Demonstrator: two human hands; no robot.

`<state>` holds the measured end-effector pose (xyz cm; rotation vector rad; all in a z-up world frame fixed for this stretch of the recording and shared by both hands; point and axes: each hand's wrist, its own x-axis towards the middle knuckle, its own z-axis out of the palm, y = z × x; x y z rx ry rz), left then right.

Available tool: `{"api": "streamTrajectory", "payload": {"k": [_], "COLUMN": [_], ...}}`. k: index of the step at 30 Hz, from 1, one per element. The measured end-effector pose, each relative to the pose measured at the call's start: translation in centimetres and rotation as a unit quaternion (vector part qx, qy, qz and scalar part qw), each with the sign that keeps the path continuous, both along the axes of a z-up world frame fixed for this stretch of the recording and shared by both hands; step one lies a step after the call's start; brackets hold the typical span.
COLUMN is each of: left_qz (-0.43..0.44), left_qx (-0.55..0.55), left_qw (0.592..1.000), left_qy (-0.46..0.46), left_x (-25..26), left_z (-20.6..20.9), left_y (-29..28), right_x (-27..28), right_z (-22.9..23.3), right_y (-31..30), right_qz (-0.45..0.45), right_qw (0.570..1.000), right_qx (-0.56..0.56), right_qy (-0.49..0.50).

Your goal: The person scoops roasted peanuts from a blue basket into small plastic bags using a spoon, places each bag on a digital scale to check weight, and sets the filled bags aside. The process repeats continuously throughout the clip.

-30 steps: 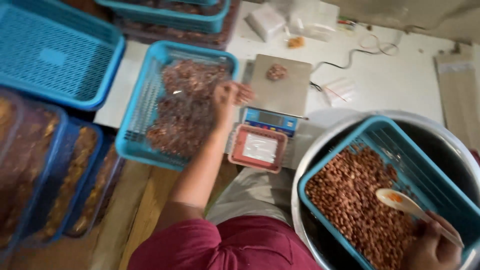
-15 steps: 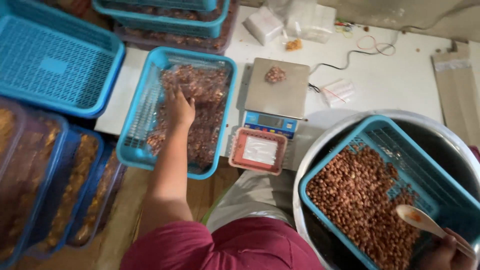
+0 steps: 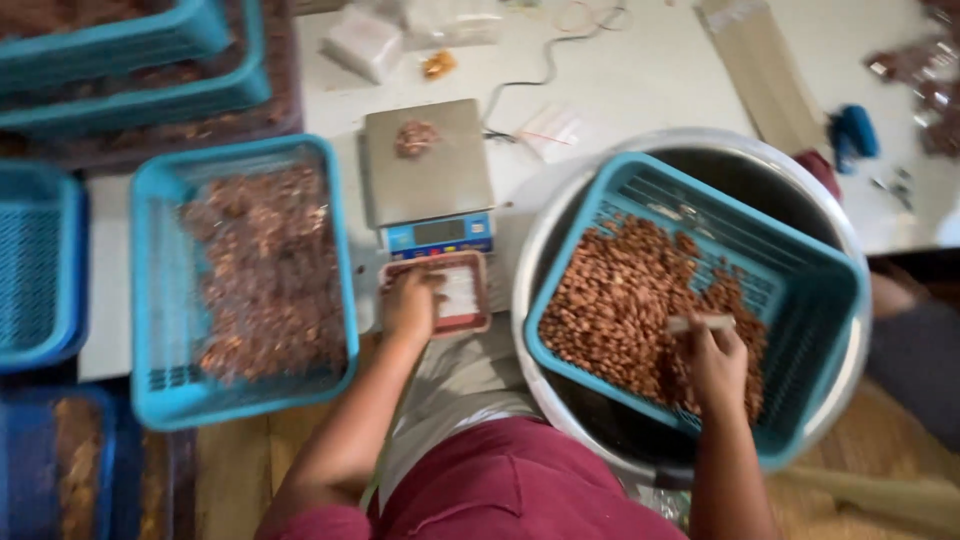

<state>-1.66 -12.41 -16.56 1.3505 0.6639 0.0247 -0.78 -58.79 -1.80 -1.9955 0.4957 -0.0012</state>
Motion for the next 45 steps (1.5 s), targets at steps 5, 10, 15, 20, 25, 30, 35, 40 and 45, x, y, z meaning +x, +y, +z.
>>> {"api": "streamTrajectory", "payload": {"k": [5, 10, 15, 20, 25, 30, 35, 40, 45], "left_qz": [-0.163, -0.041, -0.149, -0.282, -0.337, -0.323, -0.363, -0.363, -0.314], "left_qx": [0.521, 0.061, -0.160, -0.109, -0.009, 0.041, 0.123, 0.035, -0.255], "left_qw": [0.836, 0.973, 0.951, 0.908, 0.915, 0.923, 0.907, 0.913, 0.901], "left_qy": [0.058, -0.218, -0.219, -0.290, -0.222, -0.205, -0.172, -0.184, -0.154], "left_x": [-1.4, 0.5, 1.4, 1.1, 1.0, 0.4, 2.1, 3.1, 2.6], "left_z": [4.7, 14.3, 22.0, 20.6, 19.8, 22.2, 18.2, 21.7, 26.4], "left_y": [-0.7, -4.7, -11.0, -16.9, -20.0, -20.6, -21.7, -21.6, -18.4], "right_x": [-0.1, 0.8, 1.5, 1.8, 1.6, 1.4, 1.0, 1.9, 2.0], "right_z": [6.6, 7.2, 8.7, 12.3, 16.5, 16.8, 16.7, 15.6, 10.9], "right_y": [2.8, 2.6, 2.9, 4.2, 4.6, 5.1, 4.8, 3.0, 1.7], "right_qz": [-0.038, -0.002, 0.013, 0.020, 0.039, 0.269, 0.283, 0.209, 0.119], "right_qw": [0.995, 0.985, 0.981, 0.981, 0.970, 0.903, 0.875, 0.859, 0.926], "right_qx": [0.068, 0.108, 0.132, 0.117, 0.070, -0.099, -0.120, -0.134, -0.052], "right_qy": [-0.069, -0.137, -0.144, -0.156, -0.229, -0.321, -0.374, -0.447, -0.355]}}
